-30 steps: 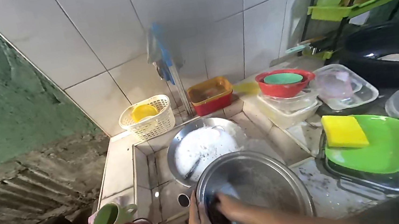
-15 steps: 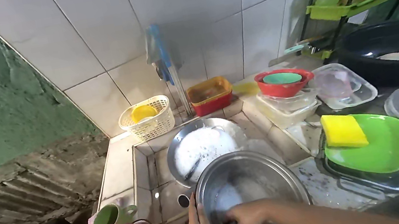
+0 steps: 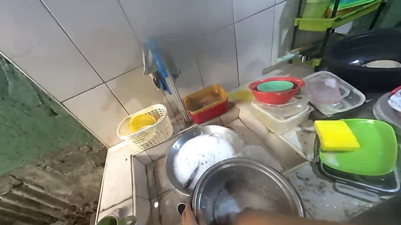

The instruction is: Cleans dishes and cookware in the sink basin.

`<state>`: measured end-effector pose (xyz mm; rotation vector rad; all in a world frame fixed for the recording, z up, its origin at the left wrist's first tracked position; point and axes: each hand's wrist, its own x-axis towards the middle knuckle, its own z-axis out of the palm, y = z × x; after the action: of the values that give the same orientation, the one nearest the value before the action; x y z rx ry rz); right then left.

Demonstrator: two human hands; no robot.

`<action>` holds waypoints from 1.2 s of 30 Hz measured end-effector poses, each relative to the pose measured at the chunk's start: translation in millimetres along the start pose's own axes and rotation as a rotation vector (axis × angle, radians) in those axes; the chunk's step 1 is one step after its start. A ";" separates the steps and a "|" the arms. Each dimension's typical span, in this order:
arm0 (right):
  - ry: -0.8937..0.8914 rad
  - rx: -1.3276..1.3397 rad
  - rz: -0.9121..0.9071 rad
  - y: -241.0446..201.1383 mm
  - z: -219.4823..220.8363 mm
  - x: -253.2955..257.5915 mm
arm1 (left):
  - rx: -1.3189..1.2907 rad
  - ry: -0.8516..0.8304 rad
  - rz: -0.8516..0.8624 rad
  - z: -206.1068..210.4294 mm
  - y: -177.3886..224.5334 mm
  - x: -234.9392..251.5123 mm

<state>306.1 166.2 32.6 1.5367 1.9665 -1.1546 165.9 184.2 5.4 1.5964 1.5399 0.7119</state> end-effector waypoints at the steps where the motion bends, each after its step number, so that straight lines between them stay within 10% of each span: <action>1: -0.065 -0.130 0.055 -2.8 2.1 -10.3 | 0.090 -0.017 -0.012 -3.1 4.3 5.4; 10: 0.213 -0.008 -0.119 11.7 16.5 17.5 | 0.048 -0.013 0.127 1.5 -5.6 3.8; 17: 0.756 0.746 0.392 0.9 -16.6 59.5 | 0.015 0.055 0.035 -4.8 -13.5 -65.8; 29: 0.039 -0.286 -0.363 16.7 9.1 26.6 | 0.022 -0.067 0.106 -28.2 -27.5 6.5; 33: 0.402 -0.129 -0.434 2.0 12.3 46.9 | -0.037 -0.038 0.146 -23.4 -28.4 -1.8; 36: 0.840 0.694 -0.061 -6.4 -2.6 62.3 | -0.055 -0.053 0.131 -25.7 -29.1 -9.9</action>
<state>280.5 205.7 -8.7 2.6786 2.2041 -1.4646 127.7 177.0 -4.2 1.6730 1.3761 0.7698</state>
